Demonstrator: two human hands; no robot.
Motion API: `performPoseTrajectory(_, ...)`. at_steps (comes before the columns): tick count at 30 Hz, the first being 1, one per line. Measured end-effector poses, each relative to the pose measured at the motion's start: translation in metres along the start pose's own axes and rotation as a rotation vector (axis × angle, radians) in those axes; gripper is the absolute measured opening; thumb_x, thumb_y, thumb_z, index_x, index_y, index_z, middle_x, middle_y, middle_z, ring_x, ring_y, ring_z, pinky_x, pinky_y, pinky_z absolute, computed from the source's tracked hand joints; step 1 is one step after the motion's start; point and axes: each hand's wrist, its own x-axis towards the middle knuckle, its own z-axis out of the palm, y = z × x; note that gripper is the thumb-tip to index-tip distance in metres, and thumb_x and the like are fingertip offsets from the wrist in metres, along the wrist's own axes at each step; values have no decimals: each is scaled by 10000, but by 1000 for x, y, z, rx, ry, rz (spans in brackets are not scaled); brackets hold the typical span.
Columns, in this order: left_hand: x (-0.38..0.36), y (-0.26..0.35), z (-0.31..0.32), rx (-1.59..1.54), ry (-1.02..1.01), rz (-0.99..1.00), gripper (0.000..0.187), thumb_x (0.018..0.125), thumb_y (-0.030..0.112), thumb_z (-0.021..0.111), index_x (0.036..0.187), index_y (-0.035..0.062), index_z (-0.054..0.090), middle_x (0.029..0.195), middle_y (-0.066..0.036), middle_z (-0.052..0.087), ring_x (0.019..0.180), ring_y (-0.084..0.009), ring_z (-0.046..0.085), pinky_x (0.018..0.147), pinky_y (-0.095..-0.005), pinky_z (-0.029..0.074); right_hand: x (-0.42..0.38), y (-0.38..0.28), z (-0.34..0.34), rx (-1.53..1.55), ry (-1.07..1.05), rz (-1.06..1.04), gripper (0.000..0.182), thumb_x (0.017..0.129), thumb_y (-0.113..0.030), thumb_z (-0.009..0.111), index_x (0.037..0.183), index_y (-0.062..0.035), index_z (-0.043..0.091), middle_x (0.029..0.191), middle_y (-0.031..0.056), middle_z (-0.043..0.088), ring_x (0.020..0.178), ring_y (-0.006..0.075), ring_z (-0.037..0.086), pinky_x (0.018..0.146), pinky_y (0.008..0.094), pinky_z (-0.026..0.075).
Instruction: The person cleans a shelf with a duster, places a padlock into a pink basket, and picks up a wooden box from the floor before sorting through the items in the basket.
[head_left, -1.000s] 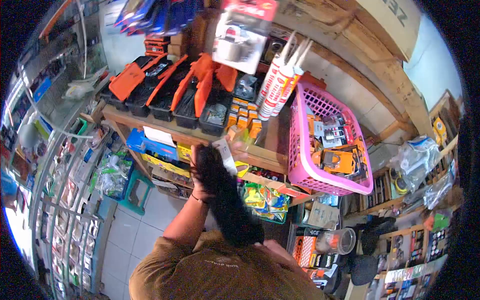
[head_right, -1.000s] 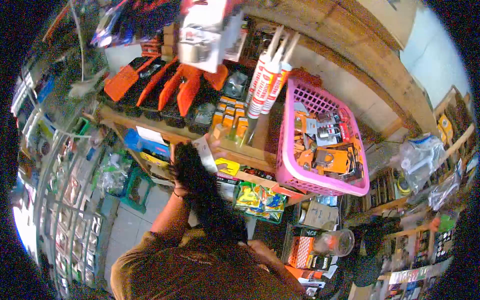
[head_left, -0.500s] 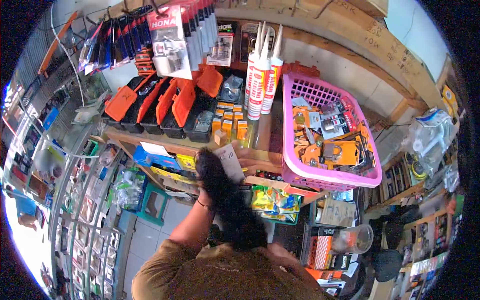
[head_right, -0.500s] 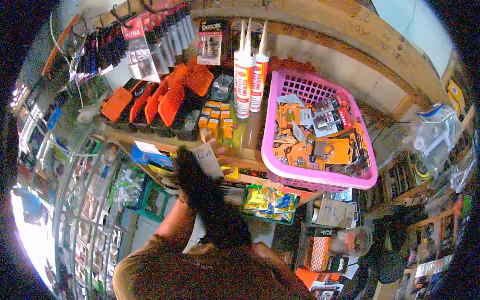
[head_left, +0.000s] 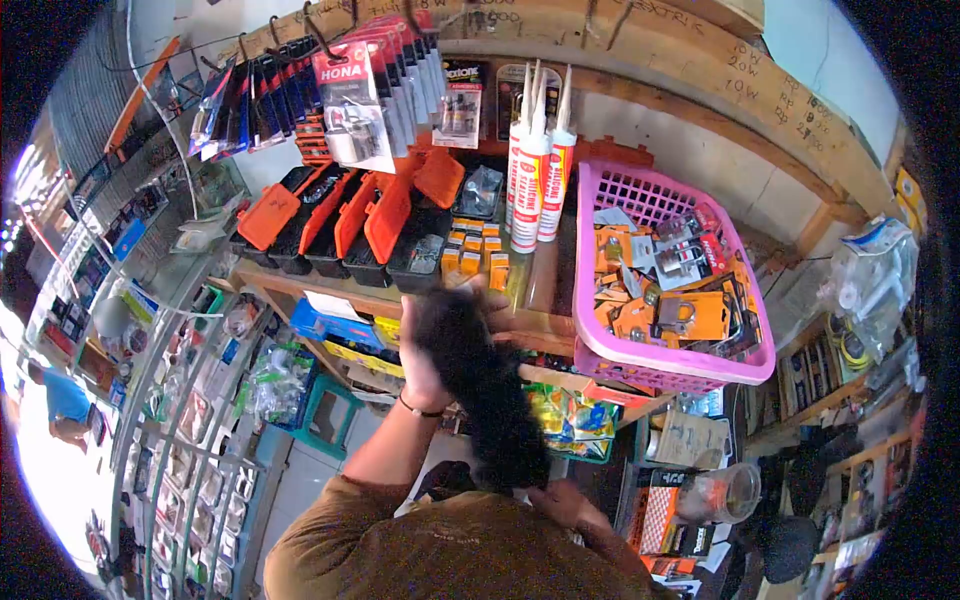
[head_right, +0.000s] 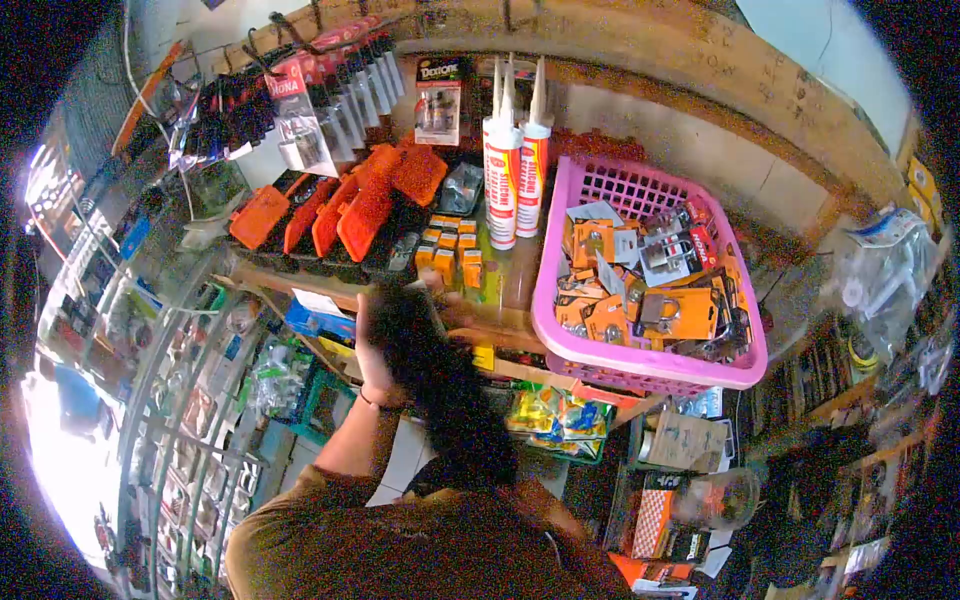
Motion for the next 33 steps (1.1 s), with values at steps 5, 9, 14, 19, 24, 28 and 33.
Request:
performPoseTrajectory(5,-2,-3,34,-62,300,26,767,804,628,261,1293,36,270,1190,-220,435,1032,-324,493,892,-429,389,-2,10,-6,123,31,102,487,825,-415,442,636,13,577,529,177,514,476,250,497,504,402,394)
performPoseTrajectory(9,0,10,-13,54,-216,-117,751,823,609,227,1276,14,303,1252,-174,397,1107,-295,440,954,-427,322,-10,-24,-7,21,-62,64,484,825,-410,443,661,28,570,550,173,528,516,266,530,523,401,400)
performPoseTrajectory(14,0,5,48,119,273,53,850,755,696,258,1294,38,260,1193,-201,438,1076,-352,454,843,-413,437,-1,-1,9,62,375,-112,491,825,-407,446,669,44,560,553,188,523,515,298,517,519,404,394)
performPoseTrajectory(19,18,6,20,-19,-410,-211,806,788,666,207,1253,21,336,1206,-174,445,1089,-301,457,917,-417,370,-13,0,-2,45,303,-161,468,826,-352,453,606,55,526,525,220,473,467,307,477,470,416,358)
performPoseTrajectory(24,10,0,27,142,-43,-99,813,762,664,321,1283,40,290,1172,-189,468,1045,-392,463,861,-502,390,-13,18,13,116,239,-42,456,817,-337,462,579,49,516,517,226,459,442,315,469,443,404,342)
performPoseTrajectory(28,4,5,30,-84,-116,-148,849,750,681,317,1281,20,279,1188,-220,435,1058,-400,450,893,-504,361,-23,-36,-6,96,291,20,412,808,-297,493,582,47,509,486,165,471,428,255,443,441,387,345)
performPoseTrajectory(33,14,6,14,71,-393,-178,820,779,674,237,1249,10,336,1210,-181,439,1104,-325,443,952,-442,321,-13,2,11,10,136,-118,402,802,-290,503,585,49,507,457,116,416,439,152,383,423,358,324)
